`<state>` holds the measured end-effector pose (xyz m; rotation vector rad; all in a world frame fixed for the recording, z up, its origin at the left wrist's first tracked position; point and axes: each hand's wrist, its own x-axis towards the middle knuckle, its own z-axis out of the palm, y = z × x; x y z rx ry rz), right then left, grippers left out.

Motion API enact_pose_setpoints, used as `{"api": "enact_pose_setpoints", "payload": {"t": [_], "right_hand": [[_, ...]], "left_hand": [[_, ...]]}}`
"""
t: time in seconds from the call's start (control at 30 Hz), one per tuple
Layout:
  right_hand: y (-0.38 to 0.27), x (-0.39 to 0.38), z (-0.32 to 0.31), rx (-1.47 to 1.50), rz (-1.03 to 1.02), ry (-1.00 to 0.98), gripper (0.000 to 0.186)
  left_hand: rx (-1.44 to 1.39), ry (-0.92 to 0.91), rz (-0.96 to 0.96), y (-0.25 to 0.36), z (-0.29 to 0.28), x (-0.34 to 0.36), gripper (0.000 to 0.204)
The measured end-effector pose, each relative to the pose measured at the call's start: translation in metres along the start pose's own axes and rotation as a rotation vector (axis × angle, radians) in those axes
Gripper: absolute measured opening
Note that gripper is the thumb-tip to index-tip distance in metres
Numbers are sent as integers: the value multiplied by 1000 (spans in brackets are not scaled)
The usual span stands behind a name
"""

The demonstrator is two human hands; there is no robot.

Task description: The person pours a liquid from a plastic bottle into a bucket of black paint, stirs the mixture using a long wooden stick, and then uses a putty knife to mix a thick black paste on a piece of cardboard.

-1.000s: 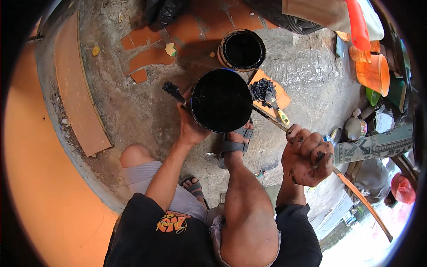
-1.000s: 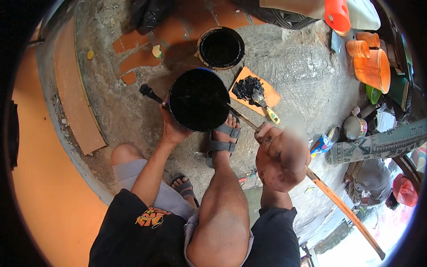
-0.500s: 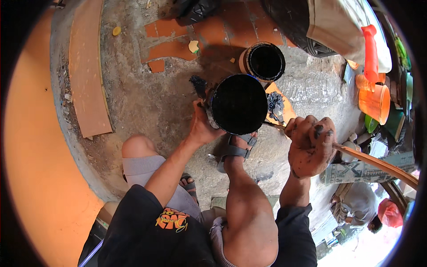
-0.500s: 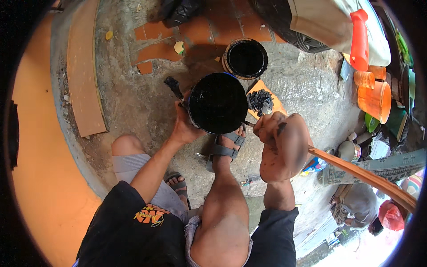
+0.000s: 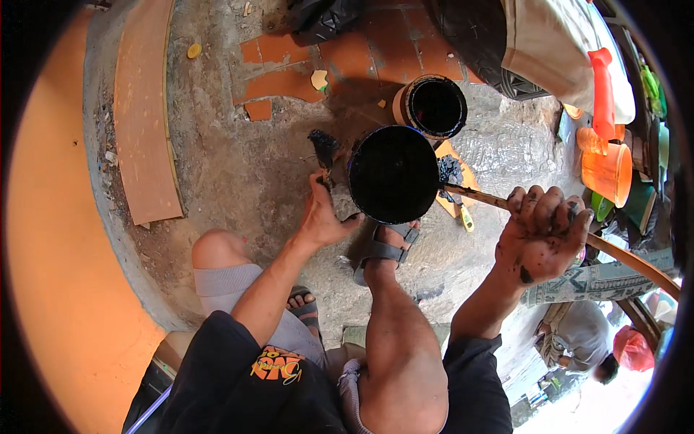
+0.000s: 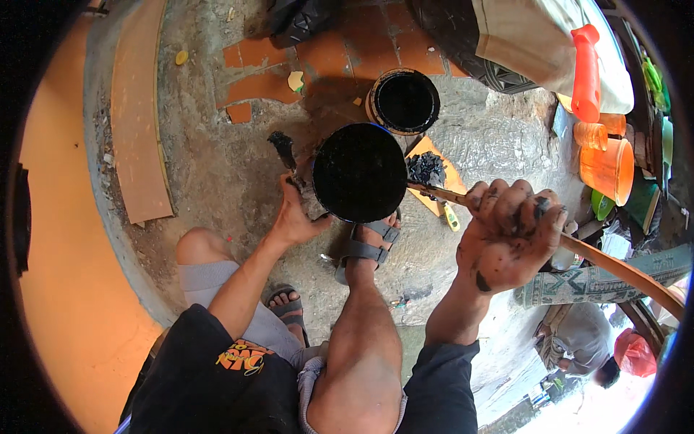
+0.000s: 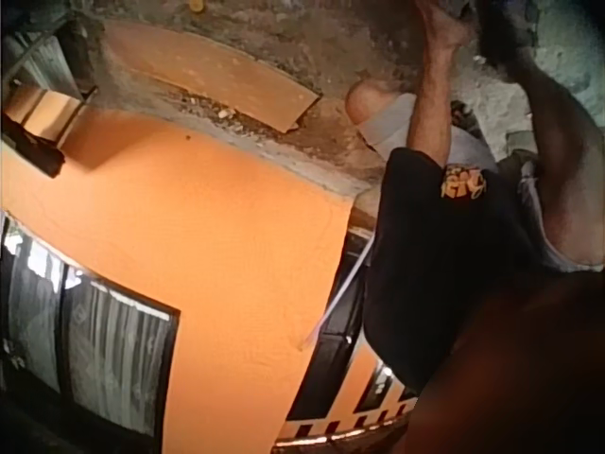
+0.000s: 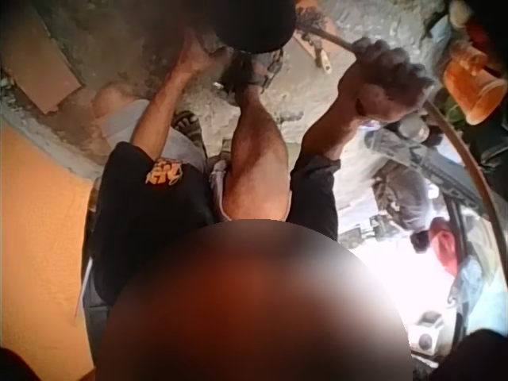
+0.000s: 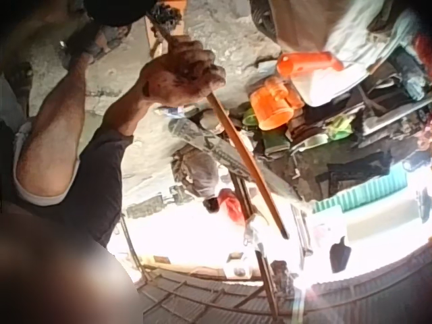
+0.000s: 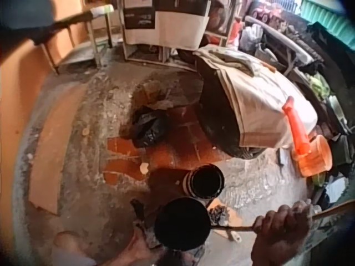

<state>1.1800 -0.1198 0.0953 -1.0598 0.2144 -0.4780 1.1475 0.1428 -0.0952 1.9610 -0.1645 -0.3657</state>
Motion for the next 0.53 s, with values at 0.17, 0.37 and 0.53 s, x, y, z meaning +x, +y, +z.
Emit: {"api": "enact_pose_setpoints", "payload": {"t": [0.17, 0.37, 0.53], "right_hand": [[-9, 6, -9, 70, 15, 118, 38], [-9, 10, -35, 111, 51, 207, 33], [5, 0, -53, 228, 140, 293, 32]], "left_hand": [[85, 70, 61, 3, -5, 0, 97], [69, 35, 9, -3, -5, 4, 99], [71, 4, 34, -2, -3, 4, 100]]}}
